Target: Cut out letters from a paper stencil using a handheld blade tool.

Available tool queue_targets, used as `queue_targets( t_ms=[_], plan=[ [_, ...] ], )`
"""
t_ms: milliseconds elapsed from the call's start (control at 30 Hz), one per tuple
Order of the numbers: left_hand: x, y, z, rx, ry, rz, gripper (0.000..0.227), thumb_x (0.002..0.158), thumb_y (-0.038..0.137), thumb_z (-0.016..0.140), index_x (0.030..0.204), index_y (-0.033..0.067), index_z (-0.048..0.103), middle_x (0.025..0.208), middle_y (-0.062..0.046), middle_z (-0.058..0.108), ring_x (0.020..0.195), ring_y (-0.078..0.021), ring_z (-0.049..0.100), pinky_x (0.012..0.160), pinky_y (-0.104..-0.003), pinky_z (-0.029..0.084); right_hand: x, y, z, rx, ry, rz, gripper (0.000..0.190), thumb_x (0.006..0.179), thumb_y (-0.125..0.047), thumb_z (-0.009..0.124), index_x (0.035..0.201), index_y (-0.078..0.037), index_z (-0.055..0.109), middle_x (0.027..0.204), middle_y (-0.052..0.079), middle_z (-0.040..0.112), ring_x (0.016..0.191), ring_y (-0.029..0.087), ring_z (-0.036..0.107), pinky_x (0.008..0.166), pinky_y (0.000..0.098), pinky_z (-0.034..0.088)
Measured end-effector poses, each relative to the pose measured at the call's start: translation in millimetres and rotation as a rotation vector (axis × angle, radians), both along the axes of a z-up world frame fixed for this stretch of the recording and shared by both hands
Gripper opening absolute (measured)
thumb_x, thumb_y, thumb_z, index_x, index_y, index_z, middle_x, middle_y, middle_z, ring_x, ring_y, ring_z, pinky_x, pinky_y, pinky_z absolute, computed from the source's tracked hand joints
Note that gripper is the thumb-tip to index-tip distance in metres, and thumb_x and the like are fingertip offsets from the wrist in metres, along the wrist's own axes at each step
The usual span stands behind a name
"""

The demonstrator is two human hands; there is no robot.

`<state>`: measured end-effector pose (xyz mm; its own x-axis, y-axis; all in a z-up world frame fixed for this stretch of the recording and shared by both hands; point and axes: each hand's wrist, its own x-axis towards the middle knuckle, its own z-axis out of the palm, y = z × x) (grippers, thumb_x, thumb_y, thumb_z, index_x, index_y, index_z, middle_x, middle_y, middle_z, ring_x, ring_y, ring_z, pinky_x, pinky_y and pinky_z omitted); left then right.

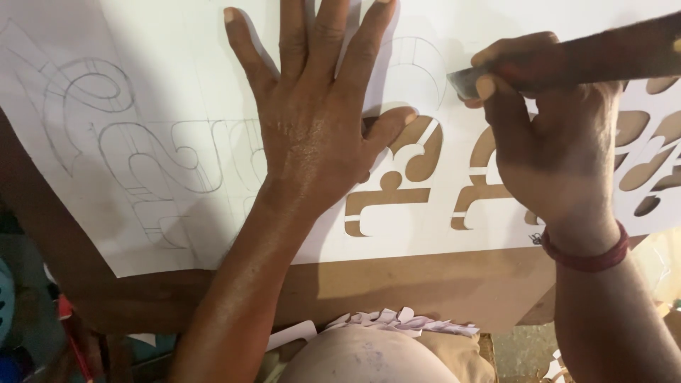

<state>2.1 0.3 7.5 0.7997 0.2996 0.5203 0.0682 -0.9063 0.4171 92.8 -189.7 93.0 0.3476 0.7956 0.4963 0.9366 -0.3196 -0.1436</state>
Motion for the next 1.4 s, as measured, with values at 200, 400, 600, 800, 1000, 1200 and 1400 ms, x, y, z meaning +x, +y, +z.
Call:
queue_targets(
  t_ms=[200,400,600,800,1000,1200,1400],
  plan=[
    [-0.8,-0.6,2.7,-0.021,0.039,-0.002,0.098,0.089,0.061,0.090,0.161,0.0225,0.036,0.169,-0.011,0.025,0.158,-0.0369,0.013,0.121,-0.079,-0.005,-4.1,-6.9,-11.6,0.059,0.110,-0.010,0.008,0.110,0.008,0.059,0.111,0.005,0.067,0.105,0.011,0.072,0.094,0.024,0.072,0.088,0.0343,0.051],
    [-1.5,-0.9,3.1,0.000,0.079,0.012,0.100,0.089,0.058,0.090,0.163,0.0232,0.033,0.170,-0.010,0.023,0.158,-0.0379,0.011,0.121,-0.079,-0.004,-12.0,-6.7,-24.1,0.139,0.114,-0.022,0.003,0.112,0.009,0.061,0.109,0.011,0.059,0.100,0.016,0.070,0.088,0.024,0.071,0.079,0.0331,0.053],
    [-2.3,-0.8,3.7,-0.005,0.075,0.003,0.099,0.090,0.054,0.093,0.163,0.0229,0.033,0.170,-0.011,0.023,0.158,-0.0392,0.011,0.121,-0.080,-0.003,-25.4,-2.7,-31.2,0.287,0.307,-0.076,0.005,0.115,0.006,0.059,0.110,0.006,0.061,0.101,0.013,0.070,0.084,0.019,0.072,0.073,0.0286,0.053],
    [-3.7,-1.9,8.0,0.001,0.055,-0.001,0.099,0.088,0.053,0.094,0.161,0.0211,0.036,0.168,-0.011,0.027,0.158,-0.0388,0.012,0.121,-0.081,-0.002,-38.6,5.9,-35.3,0.267,0.093,-0.206,0.002,0.103,0.011,0.063,0.101,0.010,0.063,0.096,0.018,0.072,0.076,0.026,0.068,0.069,0.0366,0.047],
    [-3.5,-2.7,7.7,0.020,0.037,0.011,0.097,0.088,0.052,0.094,0.160,0.0200,0.038,0.167,-0.012,0.029,0.157,-0.0391,0.013,0.120,-0.081,-0.001,-45.0,11.6,-37.5,0.464,0.429,-0.212,0.007,0.105,0.006,0.057,0.109,0.005,0.063,0.096,0.011,0.069,0.085,0.018,0.073,0.077,0.0286,0.057],
    [-0.8,-1.1,3.1,0.036,-0.063,-0.017,0.096,0.089,0.054,0.093,0.158,0.0133,0.040,0.168,-0.018,0.024,0.157,-0.0436,0.012,0.118,-0.081,-0.003,-39.5,2.5,-51.2,0.443,0.341,-0.197,0.006,0.110,0.006,0.058,0.109,0.006,0.064,0.093,0.012,0.073,0.082,0.018,0.075,0.075,0.0273,0.059],
    [1.7,1.6,-5.4,0.088,-0.172,0.012,0.092,0.090,0.057,0.084,0.159,0.0122,0.044,0.172,-0.015,0.022,0.160,-0.0428,0.010,0.120,-0.081,-0.003,-29.6,6.1,-39.0,0.445,0.480,-0.246,0.010,0.102,0.005,0.059,0.109,0.004,0.067,0.084,0.010,0.075,0.072,0.016,0.072,0.065,0.0283,0.054]
  ],
)
